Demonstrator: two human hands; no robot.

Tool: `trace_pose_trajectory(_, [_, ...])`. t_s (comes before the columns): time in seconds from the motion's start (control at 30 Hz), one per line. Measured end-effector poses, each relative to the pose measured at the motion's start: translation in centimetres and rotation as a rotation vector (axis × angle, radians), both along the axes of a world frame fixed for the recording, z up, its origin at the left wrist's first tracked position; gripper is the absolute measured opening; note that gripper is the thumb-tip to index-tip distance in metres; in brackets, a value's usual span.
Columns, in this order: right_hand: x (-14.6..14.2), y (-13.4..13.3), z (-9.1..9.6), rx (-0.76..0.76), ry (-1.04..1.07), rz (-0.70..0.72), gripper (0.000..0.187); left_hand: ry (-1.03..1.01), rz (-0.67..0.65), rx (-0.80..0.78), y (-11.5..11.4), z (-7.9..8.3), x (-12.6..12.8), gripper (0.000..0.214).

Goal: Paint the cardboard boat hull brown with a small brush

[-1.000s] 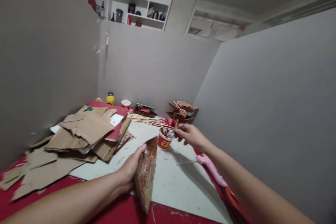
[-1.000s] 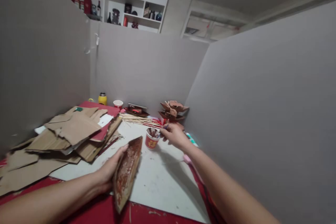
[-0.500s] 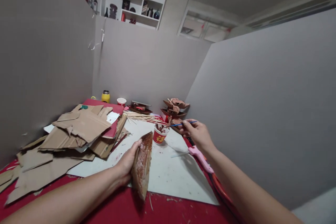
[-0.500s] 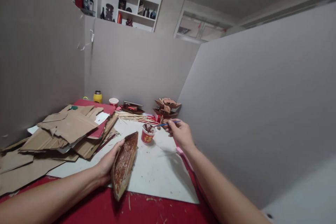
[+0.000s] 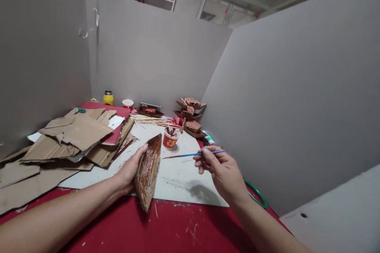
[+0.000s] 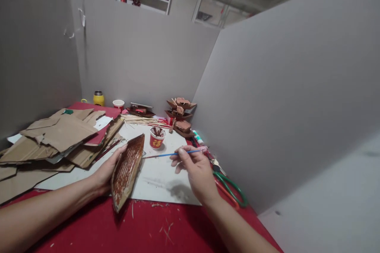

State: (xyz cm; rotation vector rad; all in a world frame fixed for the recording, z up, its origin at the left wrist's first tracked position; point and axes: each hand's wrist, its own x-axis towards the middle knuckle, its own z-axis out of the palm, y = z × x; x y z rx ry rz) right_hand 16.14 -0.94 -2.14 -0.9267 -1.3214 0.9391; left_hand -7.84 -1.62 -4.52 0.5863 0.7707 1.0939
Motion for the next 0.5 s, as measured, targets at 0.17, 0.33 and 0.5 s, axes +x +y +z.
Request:
trace_pose_trajectory(0.17, [-0.47,-0.83,-0.3,0.054,-0.043,0.021,0.033,0.051,0.028,0.026,-0.38,0.2,0.31,0.042])
trace_pose_trajectory(0.33, [-0.45,-0.49,-0.44,0.106,-0.074,0.022,0.031,0.147,0.01,0.133,-0.5,0.29,0.34,0.039])
trace_pose_trajectory(0.5, [-0.42,-0.03,-1.08,0.127,-0.128,0.045,0.029,0.218,0.0,0.194,-0.26,-0.49,0.22,0.036])
